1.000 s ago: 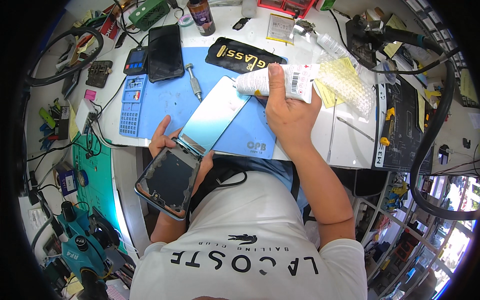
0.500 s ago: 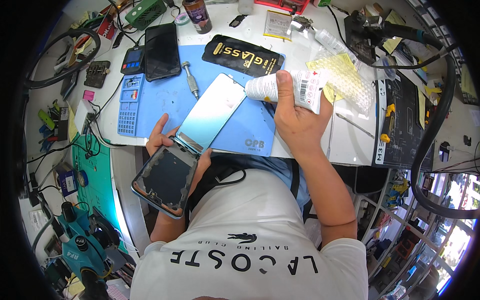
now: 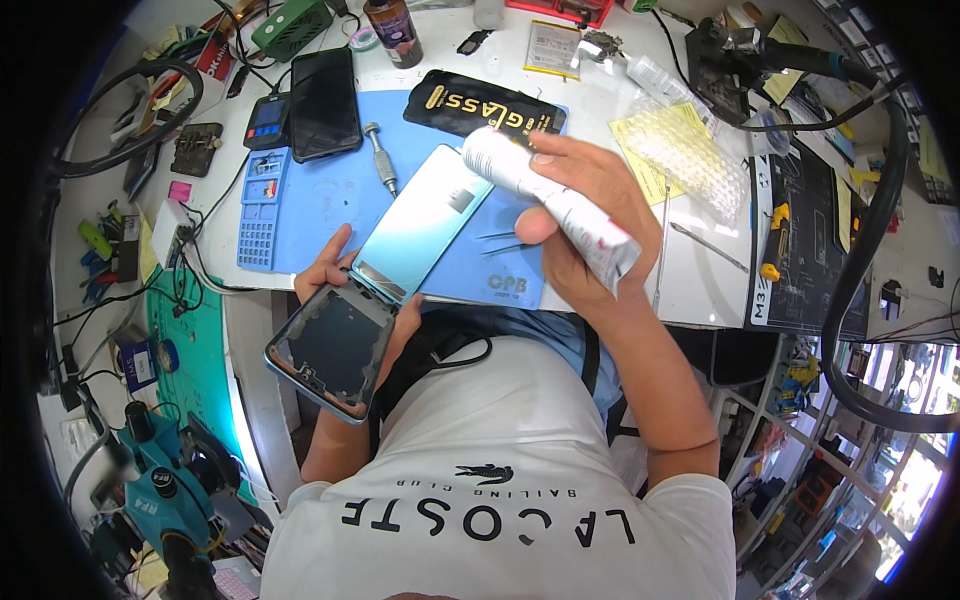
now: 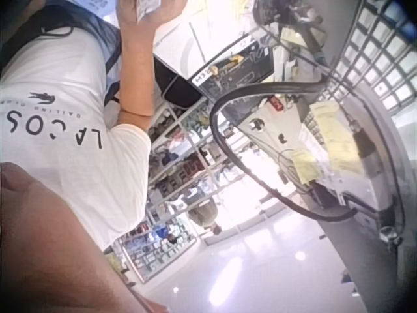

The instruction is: The person uses a screwdriver to remove screws from a disassembled smartphone. They then apply adhesive from a tube to the edges of the phone's back cover and align the cover with the phone body.

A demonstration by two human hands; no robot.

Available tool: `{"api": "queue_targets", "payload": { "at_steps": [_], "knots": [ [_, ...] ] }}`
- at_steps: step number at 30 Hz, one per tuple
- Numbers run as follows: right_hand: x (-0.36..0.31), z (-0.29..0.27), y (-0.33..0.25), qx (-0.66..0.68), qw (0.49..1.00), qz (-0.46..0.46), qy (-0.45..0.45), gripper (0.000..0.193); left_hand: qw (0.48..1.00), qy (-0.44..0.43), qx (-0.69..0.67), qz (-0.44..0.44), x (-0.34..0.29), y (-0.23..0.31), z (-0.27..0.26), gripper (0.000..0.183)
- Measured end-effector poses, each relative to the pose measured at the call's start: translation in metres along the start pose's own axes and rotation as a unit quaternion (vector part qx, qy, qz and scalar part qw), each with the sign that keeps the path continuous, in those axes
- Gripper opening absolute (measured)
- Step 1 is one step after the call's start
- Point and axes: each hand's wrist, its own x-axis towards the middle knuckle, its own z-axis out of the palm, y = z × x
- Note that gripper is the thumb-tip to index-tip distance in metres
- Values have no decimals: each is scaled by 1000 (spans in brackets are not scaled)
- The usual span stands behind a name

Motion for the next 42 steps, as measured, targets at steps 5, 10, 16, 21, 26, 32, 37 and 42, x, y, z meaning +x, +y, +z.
{"api": "queue_targets", "payload": {
  "at_steps": [5,10,16,21,26,32,37,42],
  "knots": [
    [35,-25,15,-326,921,-92,-193,46,998,9,-53,-19,-1,0,3,65],
    [34,-38,48,-390,874,-104,-270,48,991,-64,-74,-88,0,6,-6,73],
    [52,-40,-5,-324,913,53,-242,71,990,-63,21,-121,18,31,-18,67],
    [94,-20,-110,-100,938,-24,-333,68,989,-85,101,-72,39,44,-27,59],
    [84,18,-108,-283,846,-177,-415,58,984,-107,140,14,60,58,-29,62],
    [81,25,-72,-282,840,-127,-446,57,972,-138,192,3,69,65,-41,94],
    [79,15,-49,-139,908,-6,-396,77,992,-115,48,4,80,75,-48,112],
    [62,25,-28,-45,913,130,-384,82,987,-97,-126,-18,84,75,-51,121]
  ]
}}
